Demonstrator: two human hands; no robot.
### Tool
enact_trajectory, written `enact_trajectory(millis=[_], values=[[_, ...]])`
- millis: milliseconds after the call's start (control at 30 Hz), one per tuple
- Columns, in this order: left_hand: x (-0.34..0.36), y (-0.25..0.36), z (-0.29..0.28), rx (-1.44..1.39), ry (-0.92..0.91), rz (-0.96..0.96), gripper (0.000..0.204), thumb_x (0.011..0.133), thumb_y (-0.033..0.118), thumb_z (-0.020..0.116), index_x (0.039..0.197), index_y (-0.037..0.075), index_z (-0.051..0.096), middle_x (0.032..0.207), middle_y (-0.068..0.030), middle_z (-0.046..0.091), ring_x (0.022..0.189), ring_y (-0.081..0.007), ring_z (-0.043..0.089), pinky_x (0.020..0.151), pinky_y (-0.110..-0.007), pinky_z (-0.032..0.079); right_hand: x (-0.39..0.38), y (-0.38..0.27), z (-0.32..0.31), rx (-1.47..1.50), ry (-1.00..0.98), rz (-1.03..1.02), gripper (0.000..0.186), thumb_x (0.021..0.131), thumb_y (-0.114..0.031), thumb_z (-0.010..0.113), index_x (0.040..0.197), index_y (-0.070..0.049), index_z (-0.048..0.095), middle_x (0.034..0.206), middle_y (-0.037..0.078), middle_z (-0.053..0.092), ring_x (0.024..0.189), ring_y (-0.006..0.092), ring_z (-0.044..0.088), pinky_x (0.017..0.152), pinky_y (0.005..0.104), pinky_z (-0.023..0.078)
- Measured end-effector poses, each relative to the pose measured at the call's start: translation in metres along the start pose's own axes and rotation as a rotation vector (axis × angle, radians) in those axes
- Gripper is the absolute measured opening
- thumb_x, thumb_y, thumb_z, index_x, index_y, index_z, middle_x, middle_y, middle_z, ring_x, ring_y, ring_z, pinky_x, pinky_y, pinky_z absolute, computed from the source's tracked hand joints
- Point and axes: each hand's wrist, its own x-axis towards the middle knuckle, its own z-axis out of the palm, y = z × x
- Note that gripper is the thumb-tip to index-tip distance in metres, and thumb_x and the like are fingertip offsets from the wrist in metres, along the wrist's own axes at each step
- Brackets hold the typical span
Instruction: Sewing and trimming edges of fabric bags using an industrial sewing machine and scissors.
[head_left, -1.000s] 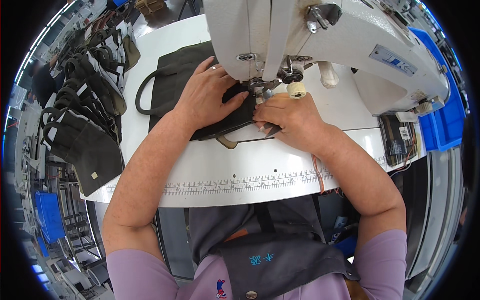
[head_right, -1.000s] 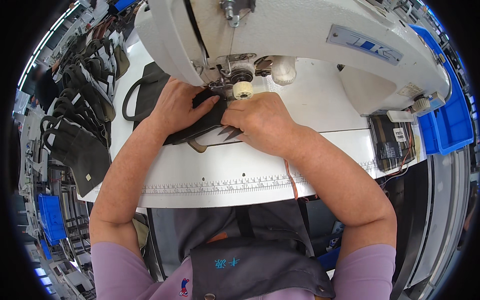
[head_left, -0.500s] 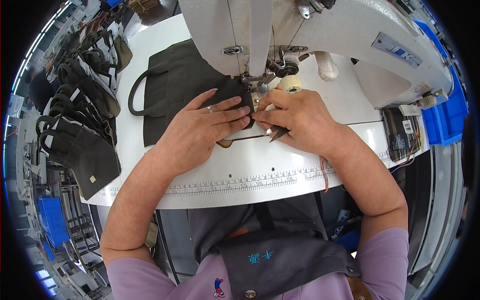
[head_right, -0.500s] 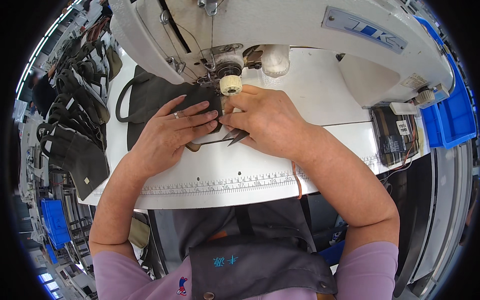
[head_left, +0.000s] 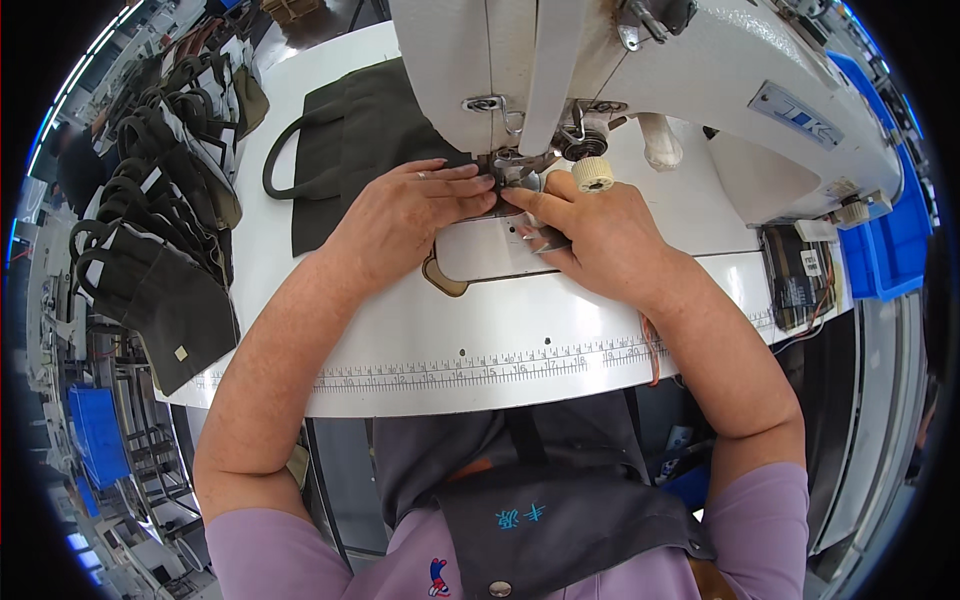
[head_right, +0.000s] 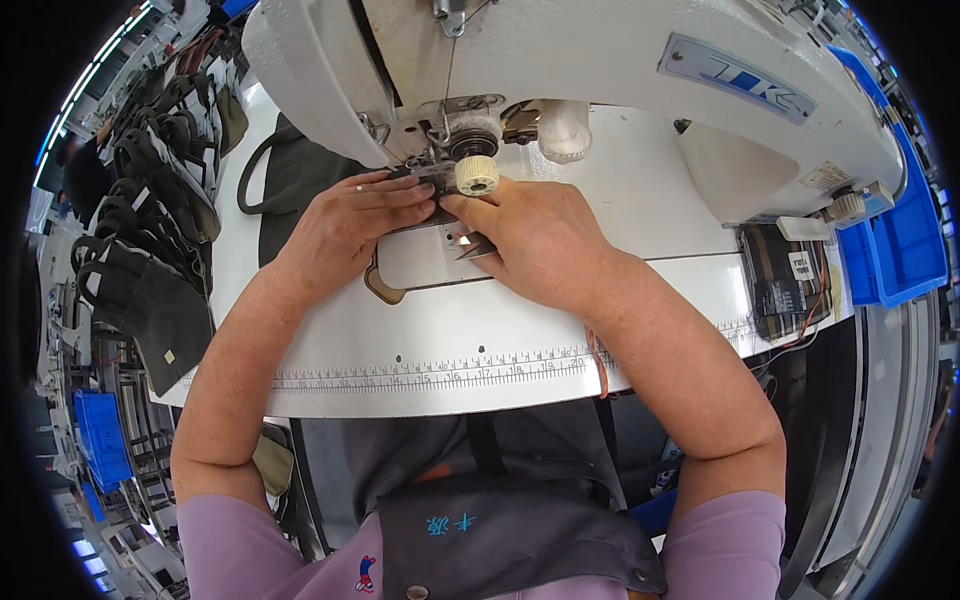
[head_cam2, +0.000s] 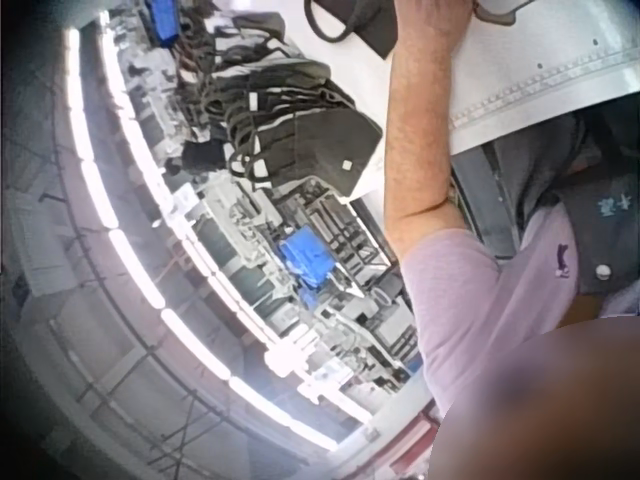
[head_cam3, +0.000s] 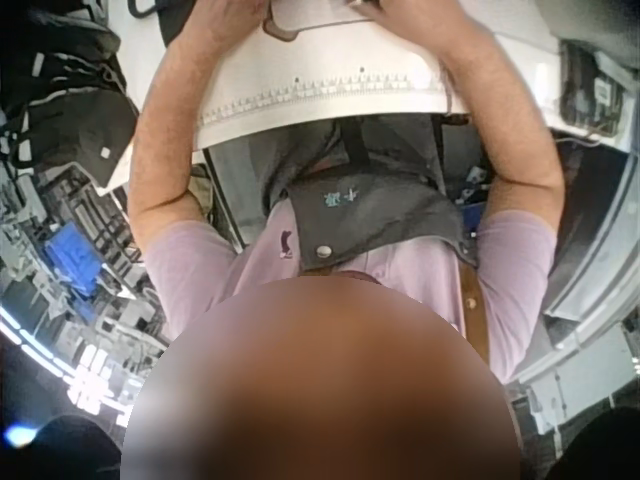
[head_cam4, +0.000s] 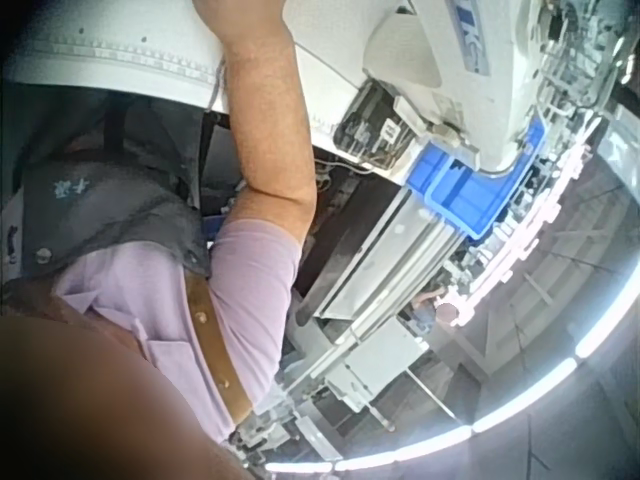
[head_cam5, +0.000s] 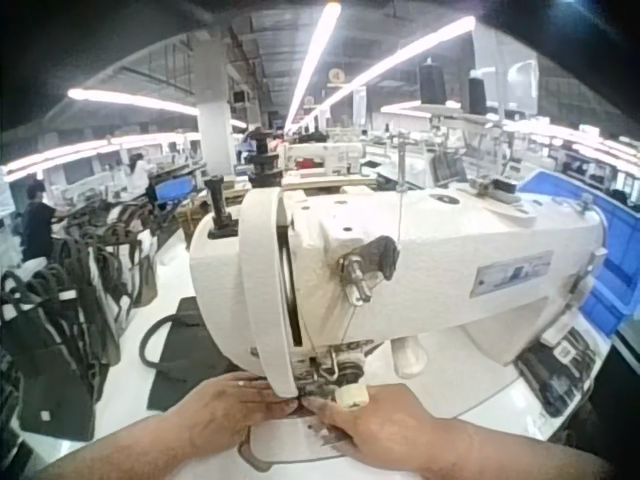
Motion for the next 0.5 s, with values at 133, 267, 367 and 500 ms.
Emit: enact_trajectory(millis=[133, 267, 367, 500], values=[[0.004, 0.000, 0.003, -0.005, 0.027, -0.071, 0.045, 0.082, -0.007, 0.056, 0.121, 0.009, 0.074, 0.125, -0.0072, 0.072, 0.121, -0.0263, 0.066, 0.112, -0.042, 0.048, 0.000, 0.001, -0.001, 0.003, -0.003, 0.014, 0.050, 0.081, -0.023, 0.078, 0.129, -0.015, 0.069, 0.097, 0.009, 0.069, 0.085, 0.0289, 0.070, 0.073, 0.0420, 0.056], [0.003, 0.002, 0.005, -0.007, 0.053, -0.114, 0.046, 0.082, -0.006, 0.055, 0.122, 0.008, 0.074, 0.125, -0.0089, 0.072, 0.120, -0.0280, 0.066, 0.112, -0.042, 0.048, -0.001, 0.002, -0.003, 0.012, -0.016, 0.003, 0.048, 0.081, -0.022, 0.077, 0.129, -0.016, 0.070, 0.097, 0.009, 0.069, 0.085, 0.0280, 0.071, 0.072, 0.0416, 0.056], [0.004, 0.005, 0.006, 0.015, 0.032, -0.137, 0.047, 0.082, -0.006, 0.056, 0.123, 0.009, 0.073, 0.125, -0.0094, 0.072, 0.122, -0.0282, 0.066, 0.112, -0.042, 0.048, -0.001, 0.001, -0.003, 0.011, -0.015, 0.004, 0.048, 0.081, -0.021, 0.077, 0.128, -0.015, 0.070, 0.096, 0.008, 0.069, 0.085, 0.0274, 0.071, 0.072, 0.0411, 0.056], [0.001, 0.012, 0.005, 0.081, 0.028, -0.116, 0.048, 0.082, -0.005, 0.057, 0.125, 0.009, 0.072, 0.126, -0.0096, 0.071, 0.125, -0.0277, 0.064, 0.111, -0.042, 0.049, -0.001, 0.004, -0.002, 0.021, 0.007, 0.002, 0.046, 0.080, -0.020, 0.077, 0.125, -0.015, 0.071, 0.096, 0.008, 0.069, 0.083, 0.0270, 0.071, 0.070, 0.0410, 0.056]])
